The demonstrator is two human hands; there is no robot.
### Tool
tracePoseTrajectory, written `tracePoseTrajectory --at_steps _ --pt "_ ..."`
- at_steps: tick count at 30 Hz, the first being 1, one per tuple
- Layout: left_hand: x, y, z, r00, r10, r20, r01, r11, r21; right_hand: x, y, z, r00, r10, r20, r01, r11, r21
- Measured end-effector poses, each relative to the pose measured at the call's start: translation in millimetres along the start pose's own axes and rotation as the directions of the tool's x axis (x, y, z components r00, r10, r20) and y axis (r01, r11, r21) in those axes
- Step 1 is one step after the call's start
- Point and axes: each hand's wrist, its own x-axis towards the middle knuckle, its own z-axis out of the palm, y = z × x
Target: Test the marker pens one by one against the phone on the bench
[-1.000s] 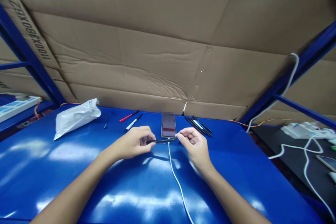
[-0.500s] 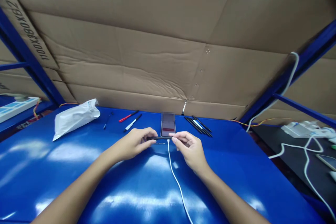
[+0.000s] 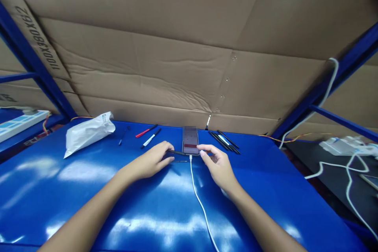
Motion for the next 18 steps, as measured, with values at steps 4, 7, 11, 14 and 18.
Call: tracePoseTrajectory --at_steps 4,7,11,14,18 --pt "2 -6 5 0.996 -0.004 0.09 -0.004 0.996 0.092 1 2 -2 0.999 -0.033 -0.006 0.033 0.999 -0.007" --pt "3 -5 8 0.993 -0.029 0.118 0.015 0.993 0.116 2 0 -3 0.998 -0.064 -0.001 0.064 0.998 -0.013" --pt "4 -3 10 0.995 -0.016 0.102 0.004 0.994 0.112 1 -2 -3 0.995 -0.1 0.027 0.102 0.993 -0.067" --pt "3 -2 9 0.995 0.015 0.095 -0.022 0.997 0.071 -1 -5 -3 0.976 -0.189 0.108 0.207 0.958 -0.197" --pt "1 6 6 0.994 0.052 0.096 -0.053 0.999 0.004 -6 -6 0 0.908 -0.279 0.314 0.38 0.865 -0.328"
